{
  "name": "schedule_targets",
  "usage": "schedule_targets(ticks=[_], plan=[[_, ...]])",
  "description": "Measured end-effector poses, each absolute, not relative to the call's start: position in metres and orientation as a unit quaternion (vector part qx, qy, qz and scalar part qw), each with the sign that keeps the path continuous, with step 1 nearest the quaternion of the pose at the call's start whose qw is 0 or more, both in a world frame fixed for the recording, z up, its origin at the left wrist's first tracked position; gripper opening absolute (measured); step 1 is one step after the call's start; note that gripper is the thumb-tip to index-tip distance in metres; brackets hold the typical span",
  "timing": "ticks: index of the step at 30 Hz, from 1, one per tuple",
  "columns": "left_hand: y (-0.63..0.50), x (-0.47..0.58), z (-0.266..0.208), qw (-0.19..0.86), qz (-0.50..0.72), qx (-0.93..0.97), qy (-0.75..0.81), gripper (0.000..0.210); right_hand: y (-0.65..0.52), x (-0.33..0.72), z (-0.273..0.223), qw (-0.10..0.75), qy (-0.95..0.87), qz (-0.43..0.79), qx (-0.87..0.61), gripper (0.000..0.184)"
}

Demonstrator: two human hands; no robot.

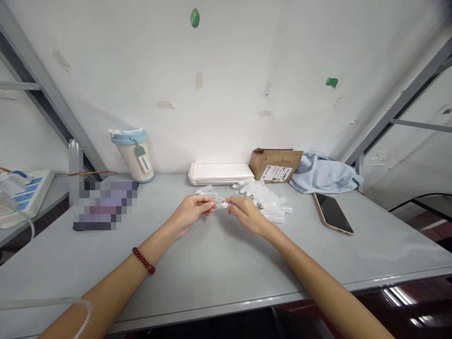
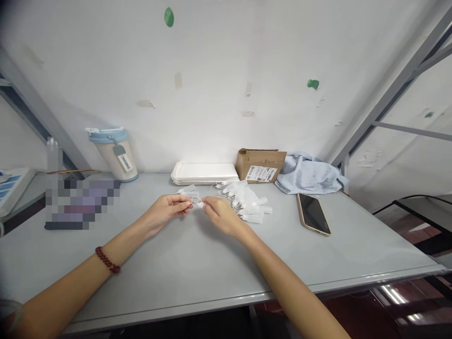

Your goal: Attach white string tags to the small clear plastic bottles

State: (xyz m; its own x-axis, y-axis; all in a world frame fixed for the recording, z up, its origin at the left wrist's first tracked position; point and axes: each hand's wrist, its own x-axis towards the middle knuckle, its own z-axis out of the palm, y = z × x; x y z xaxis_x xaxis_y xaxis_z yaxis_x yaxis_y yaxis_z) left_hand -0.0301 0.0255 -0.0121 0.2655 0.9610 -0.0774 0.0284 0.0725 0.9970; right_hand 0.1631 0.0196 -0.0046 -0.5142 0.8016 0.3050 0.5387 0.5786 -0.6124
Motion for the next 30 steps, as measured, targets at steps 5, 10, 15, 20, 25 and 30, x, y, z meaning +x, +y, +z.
schedule_targets(ticks=[5, 10, 15, 20, 25, 30], plan=[[0.025, -0.03, -0.011, 0.576, 0.408, 0.548, 0.449, 0.024, 0.02, 0.163, -0.005, 0.287, -0.84, 0.231, -0.399, 0.024], [0.024, -0.031, -0.01, 0.577, 0.407, 0.55, 0.446, 0.024, 0.02, 0.162, -0.004, 0.286, -0.837, 0.233, -0.404, 0.024], [0.023, -0.028, -0.008, 0.56, 0.402, 0.562, 0.457, 0.023, 0.019, 0.162, -0.004, 0.286, -0.839, 0.229, -0.403, 0.024], [0.02, -0.024, -0.008, 0.512, 0.406, 0.588, 0.476, 0.02, 0.018, 0.16, -0.005, 0.285, -0.841, 0.209, -0.409, 0.025], [0.018, -0.021, -0.009, 0.491, 0.405, 0.604, 0.48, 0.018, 0.015, 0.159, -0.003, 0.276, -0.836, 0.23, -0.415, 0.026], [0.015, -0.018, -0.01, 0.481, 0.398, 0.613, 0.484, 0.017, 0.014, 0.159, -0.004, 0.274, -0.837, 0.237, -0.41, 0.026]])
